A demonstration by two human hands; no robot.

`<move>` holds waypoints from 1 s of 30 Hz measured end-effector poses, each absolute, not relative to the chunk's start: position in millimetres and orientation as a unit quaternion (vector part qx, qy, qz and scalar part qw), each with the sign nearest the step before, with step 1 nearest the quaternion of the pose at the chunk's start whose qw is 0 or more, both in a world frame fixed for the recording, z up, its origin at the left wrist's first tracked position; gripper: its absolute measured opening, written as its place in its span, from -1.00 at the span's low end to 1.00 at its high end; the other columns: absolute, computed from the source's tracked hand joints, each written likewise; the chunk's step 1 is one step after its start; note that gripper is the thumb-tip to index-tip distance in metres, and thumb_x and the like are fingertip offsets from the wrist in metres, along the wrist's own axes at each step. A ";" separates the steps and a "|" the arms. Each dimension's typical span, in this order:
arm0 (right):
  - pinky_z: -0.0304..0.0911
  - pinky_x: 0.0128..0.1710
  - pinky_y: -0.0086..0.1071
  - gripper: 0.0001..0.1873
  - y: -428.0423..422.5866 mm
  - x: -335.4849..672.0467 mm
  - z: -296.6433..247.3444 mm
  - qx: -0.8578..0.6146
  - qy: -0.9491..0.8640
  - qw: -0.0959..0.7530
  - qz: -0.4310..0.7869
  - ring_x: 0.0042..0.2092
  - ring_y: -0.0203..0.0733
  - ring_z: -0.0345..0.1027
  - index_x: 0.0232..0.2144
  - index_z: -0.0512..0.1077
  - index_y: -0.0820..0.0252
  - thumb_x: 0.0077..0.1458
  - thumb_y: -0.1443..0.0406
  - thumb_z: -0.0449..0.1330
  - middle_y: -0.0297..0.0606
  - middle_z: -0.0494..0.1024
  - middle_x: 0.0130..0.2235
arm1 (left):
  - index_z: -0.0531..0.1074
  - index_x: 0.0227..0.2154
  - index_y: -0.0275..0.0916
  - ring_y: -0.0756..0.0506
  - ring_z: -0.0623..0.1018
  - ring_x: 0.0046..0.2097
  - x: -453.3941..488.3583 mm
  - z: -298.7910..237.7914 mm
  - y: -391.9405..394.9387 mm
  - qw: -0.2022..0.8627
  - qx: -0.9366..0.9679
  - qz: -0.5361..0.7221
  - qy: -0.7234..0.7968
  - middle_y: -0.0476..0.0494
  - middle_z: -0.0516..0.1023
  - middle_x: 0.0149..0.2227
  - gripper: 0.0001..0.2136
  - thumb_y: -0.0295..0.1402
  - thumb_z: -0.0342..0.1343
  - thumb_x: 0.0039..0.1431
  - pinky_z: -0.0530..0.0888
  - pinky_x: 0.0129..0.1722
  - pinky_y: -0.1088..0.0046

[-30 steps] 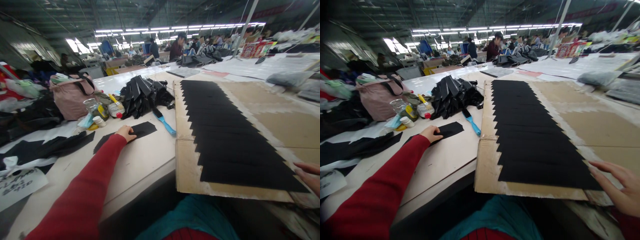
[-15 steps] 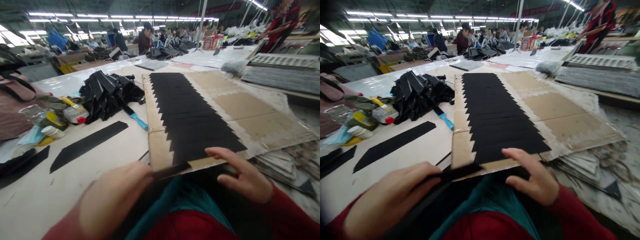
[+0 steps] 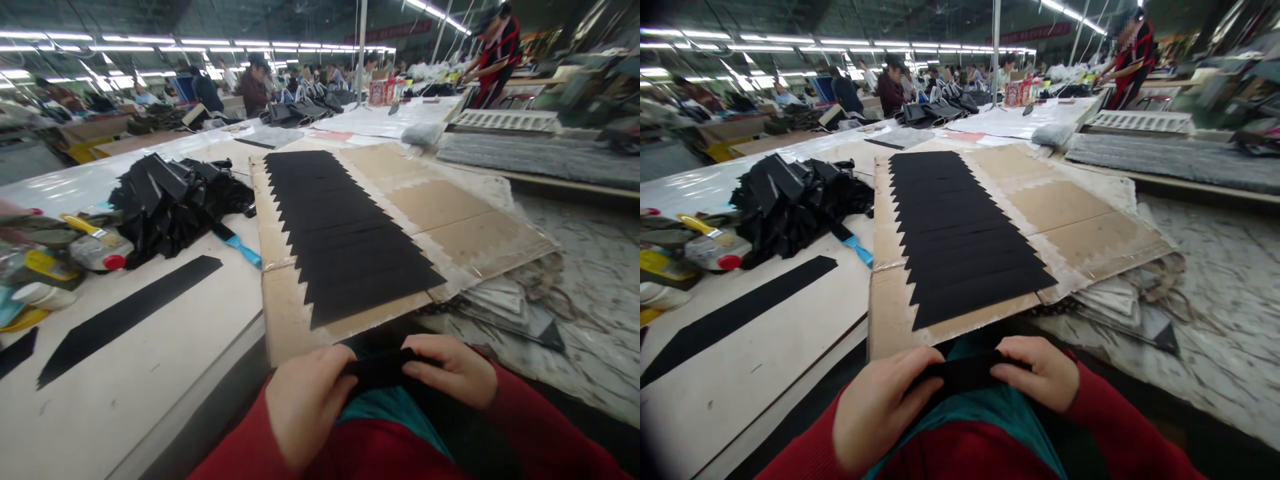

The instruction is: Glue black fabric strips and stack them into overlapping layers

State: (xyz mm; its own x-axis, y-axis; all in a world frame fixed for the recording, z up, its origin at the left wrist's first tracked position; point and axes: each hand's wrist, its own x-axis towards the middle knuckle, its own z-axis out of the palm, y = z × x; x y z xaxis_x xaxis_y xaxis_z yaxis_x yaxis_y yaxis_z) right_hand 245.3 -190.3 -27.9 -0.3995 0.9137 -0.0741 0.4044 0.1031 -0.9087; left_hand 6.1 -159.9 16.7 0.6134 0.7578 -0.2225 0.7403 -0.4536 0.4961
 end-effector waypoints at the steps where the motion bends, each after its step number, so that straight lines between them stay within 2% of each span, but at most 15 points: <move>1: 0.17 -0.45 -0.48 -0.63 -190.0 248.7 -30.0 -0.509 -0.668 0.268 0.472 -0.46 -0.35 0.21 -0.49 0.35 0.24 0.04 0.05 0.01 -0.31 0.31 -0.50 | 0.33 -0.25 -0.09 -0.05 0.47 -0.25 7.2 16.1 -158.5 0.293 0.850 0.015 0.438 0.03 0.49 -0.27 -0.84 -0.34 -0.07 0.09 0.38 -0.30 0.46; 5: 0.16 -0.55 -0.49 -0.61 -185.1 274.9 -35.3 -0.628 -0.531 0.355 0.445 -0.53 -0.38 0.17 -0.39 0.34 0.21 -0.04 0.00 0.07 -0.33 0.35 -0.49 | 0.22 -0.03 -0.05 -0.10 0.47 -0.17 1.0 14.4 -147.2 0.323 0.832 0.008 0.450 -0.02 0.48 -0.17 -0.61 -0.37 0.00 0.02 0.37 -0.19 0.37; 8: 0.03 -0.63 -0.49 -0.61 -178.9 301.1 -40.8 -0.691 -0.476 0.398 0.371 -0.60 -0.41 0.06 -0.40 0.37 0.20 -0.09 -0.01 0.11 -0.40 0.28 -0.59 | 0.20 0.00 -0.11 -0.06 0.46 -0.20 -7.2 15.8 -133.8 0.342 0.814 0.057 0.466 -0.05 0.48 -0.21 -0.59 -0.37 -0.03 0.03 0.37 -0.19 0.40; 11: 0.05 -0.58 -0.45 -0.61 -170.1 321.8 -49.3 -0.738 -0.487 0.374 0.279 -0.57 -0.35 0.10 -0.44 0.41 0.17 -0.10 -0.03 0.09 -0.39 0.29 -0.62 | 0.21 -0.01 -0.18 -0.01 0.45 -0.31 -8.0 16.0 -119.8 0.328 0.792 0.127 0.500 -0.04 0.46 -0.33 -0.61 -0.36 -0.07 0.04 0.37 -0.29 0.46; 15: 0.15 -0.37 -0.38 -0.57 -157.8 336.4 -57.3 -0.767 -0.515 0.329 0.198 -0.38 -0.22 0.27 -0.47 0.42 0.15 -0.09 -0.06 0.02 -0.33 0.44 -0.47 | 0.23 -0.02 -0.22 0.02 0.39 -0.42 0.7 8.4 -105.4 0.299 0.778 0.164 0.528 -0.02 0.41 -0.41 -0.62 -0.34 -0.08 0.04 0.32 -0.43 0.51; 19: 0.12 -0.42 -0.38 -0.59 -147.6 343.7 -62.2 -0.796 -0.504 0.309 0.133 -0.44 -0.25 0.25 -0.48 0.39 0.13 -0.08 -0.06 0.02 -0.37 0.40 -0.52 | 0.21 -0.02 -0.21 0.04 0.35 -0.46 9.9 -4.4 -98.2 0.277 0.783 0.157 0.534 0.03 0.39 -0.45 -0.60 -0.34 -0.07 0.03 0.29 -0.43 0.51; 24: 0.07 -0.52 -0.40 -0.56 -135.8 357.3 -76.8 -0.779 -0.555 0.266 0.119 -0.55 -0.31 0.17 -0.58 0.36 0.17 -0.10 -0.07 0.02 -0.36 0.32 -0.62 | 0.20 -0.01 -0.20 0.01 0.35 -0.44 15.8 -15.6 -96.3 0.241 0.798 0.114 0.540 0.04 0.38 -0.47 -0.61 -0.32 -0.08 0.04 0.28 -0.40 0.48; 30: 0.08 -0.51 -0.40 -0.55 -133.0 365.0 -88.0 -0.764 -0.587 0.243 0.113 -0.54 -0.32 0.17 -0.59 0.35 0.18 -0.07 -0.07 0.00 -0.34 0.32 -0.59 | 0.19 -0.01 -0.19 0.01 0.36 -0.44 15.5 -16.4 -98.0 0.229 0.801 0.076 0.547 0.05 0.38 -0.47 -0.61 -0.32 -0.08 0.05 0.28 -0.43 0.49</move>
State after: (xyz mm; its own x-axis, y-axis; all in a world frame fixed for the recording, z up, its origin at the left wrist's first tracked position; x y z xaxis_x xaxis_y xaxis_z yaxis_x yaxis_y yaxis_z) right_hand 365.0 -133.0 -88.0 0.2849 0.9519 0.1125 0.8425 -0.1927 -0.5031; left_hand 15.5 -98.0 -16.4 0.3897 0.9117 -0.1298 0.8423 -0.2959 0.4506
